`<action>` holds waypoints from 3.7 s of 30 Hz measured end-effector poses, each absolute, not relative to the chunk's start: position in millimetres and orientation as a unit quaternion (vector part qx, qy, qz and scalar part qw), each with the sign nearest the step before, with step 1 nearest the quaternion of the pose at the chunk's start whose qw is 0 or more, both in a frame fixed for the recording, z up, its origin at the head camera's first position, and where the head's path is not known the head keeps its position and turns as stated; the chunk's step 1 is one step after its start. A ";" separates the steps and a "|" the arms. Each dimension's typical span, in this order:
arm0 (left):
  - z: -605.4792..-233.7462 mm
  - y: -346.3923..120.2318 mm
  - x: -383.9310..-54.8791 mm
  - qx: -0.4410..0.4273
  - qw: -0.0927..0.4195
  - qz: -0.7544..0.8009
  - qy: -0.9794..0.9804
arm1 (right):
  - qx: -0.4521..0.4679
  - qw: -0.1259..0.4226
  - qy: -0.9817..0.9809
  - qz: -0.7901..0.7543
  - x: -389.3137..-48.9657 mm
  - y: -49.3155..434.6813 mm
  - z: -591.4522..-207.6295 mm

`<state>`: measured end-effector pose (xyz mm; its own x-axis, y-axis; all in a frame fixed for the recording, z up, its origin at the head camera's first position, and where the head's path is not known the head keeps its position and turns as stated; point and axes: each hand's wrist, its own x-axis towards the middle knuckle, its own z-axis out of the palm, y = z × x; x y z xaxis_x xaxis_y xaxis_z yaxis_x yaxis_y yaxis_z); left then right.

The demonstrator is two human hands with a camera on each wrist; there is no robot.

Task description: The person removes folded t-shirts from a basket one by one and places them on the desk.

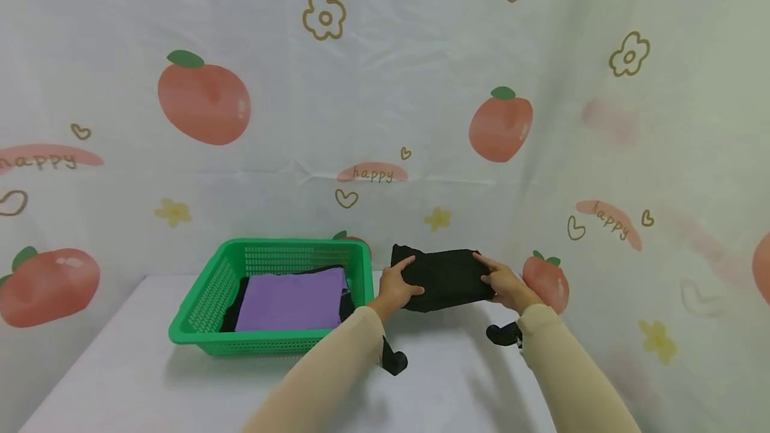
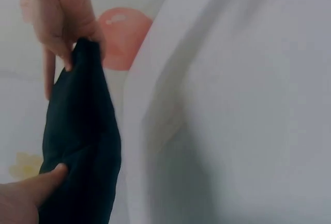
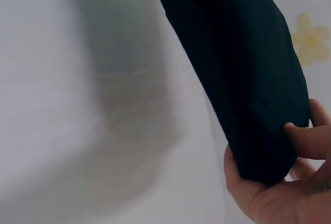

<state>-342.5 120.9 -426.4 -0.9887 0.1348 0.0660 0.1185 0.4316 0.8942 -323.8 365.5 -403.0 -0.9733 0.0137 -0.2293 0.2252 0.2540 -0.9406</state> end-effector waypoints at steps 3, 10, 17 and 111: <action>-433.1 126.4 -340.1 0.056 -0.004 0.542 0.839 | 0.080 0.086 0.784 -0.609 -323.7 368.0 -408.9; -445.7 131.5 -337.0 0.042 -0.011 0.566 0.823 | 0.085 0.088 0.779 -0.615 -322.7 375.3 -424.7; -459.6 139.1 -339.1 0.017 0.012 0.611 0.791 | 0.085 0.090 0.768 -0.629 -322.1 379.3 -440.5; -437.5 -171.5 -341.8 -0.033 0.111 0.553 0.825 | 0.011 0.072 0.810 -0.582 -338.7 72.3 -452.5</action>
